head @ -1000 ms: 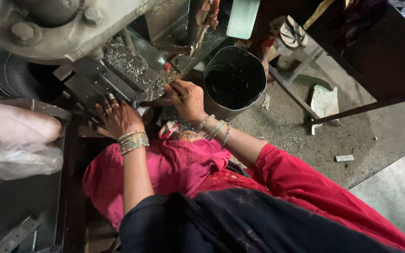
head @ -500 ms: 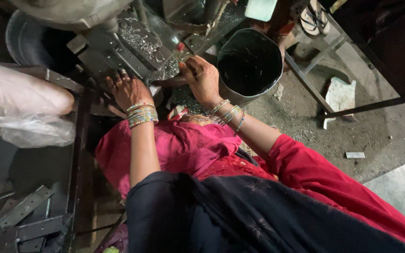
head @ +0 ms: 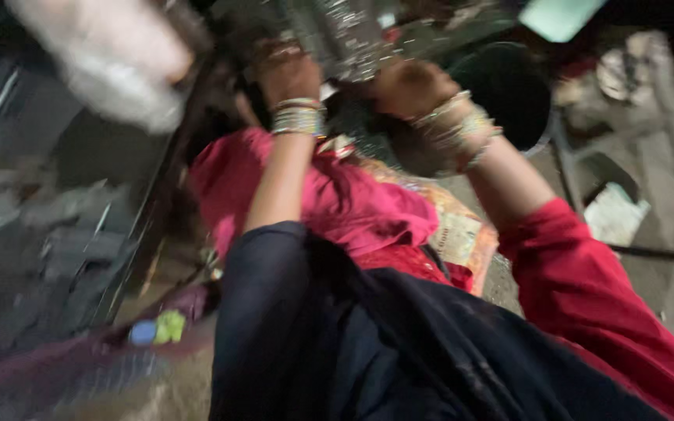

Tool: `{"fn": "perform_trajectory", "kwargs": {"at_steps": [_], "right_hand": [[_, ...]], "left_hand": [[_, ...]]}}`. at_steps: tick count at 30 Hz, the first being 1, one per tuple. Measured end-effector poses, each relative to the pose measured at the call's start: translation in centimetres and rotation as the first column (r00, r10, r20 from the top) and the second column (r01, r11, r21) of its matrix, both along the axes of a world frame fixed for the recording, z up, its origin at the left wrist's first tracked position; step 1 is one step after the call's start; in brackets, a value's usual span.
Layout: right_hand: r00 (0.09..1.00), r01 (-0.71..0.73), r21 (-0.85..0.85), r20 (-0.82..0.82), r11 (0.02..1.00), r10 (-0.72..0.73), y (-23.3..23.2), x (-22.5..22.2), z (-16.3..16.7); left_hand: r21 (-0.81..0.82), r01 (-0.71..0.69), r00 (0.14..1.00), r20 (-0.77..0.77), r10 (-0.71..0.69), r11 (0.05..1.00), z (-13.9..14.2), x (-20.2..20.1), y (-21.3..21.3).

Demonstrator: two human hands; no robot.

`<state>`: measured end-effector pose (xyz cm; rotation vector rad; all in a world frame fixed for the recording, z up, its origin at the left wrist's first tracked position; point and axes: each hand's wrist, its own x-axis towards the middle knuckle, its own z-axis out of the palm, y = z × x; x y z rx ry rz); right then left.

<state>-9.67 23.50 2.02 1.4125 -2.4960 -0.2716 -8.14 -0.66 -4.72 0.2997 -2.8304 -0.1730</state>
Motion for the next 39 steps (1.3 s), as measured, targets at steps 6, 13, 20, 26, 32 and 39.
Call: {"fn": "perform_trajectory", "kwargs": {"at_steps": [6,13,20,26,32,39], "right_hand": [[0.783,0.189,0.122,0.579,0.974,-0.225,-1.3,0.2,3.1],[0.976,-0.054,-0.252,0.192,0.966,0.104,-0.1,1.0,0.8],[0.742,0.515,-0.085,0.542,0.853,-0.394,3.6,6.8,-6.8],[0.857,0.364,-0.107,0.426,0.925,-0.289,2.5,5.5,-5.1],[0.827,0.382,-0.057,0.466,0.922,-0.314,2.3,4.3,-5.1],[0.704,0.452,-0.094,0.648,0.887,-0.291,2.9,6.5,-8.1]], "left_hand": [[-0.076,0.039,0.993,-0.108,-0.047,0.996,-1.1,1.6,1.1],[-0.007,0.074,0.992,0.107,-0.072,0.997,-0.1,2.8,1.2],[-0.019,0.075,0.995,0.071,-0.074,0.997,0.9,4.4,1.3],[0.028,0.088,0.995,0.051,-0.090,0.996,1.4,3.8,1.1],[-0.027,0.079,0.997,0.017,-0.078,0.997,0.5,4.3,0.9],[-0.058,0.118,0.993,0.005,-0.118,0.991,1.7,4.3,0.7]]}}
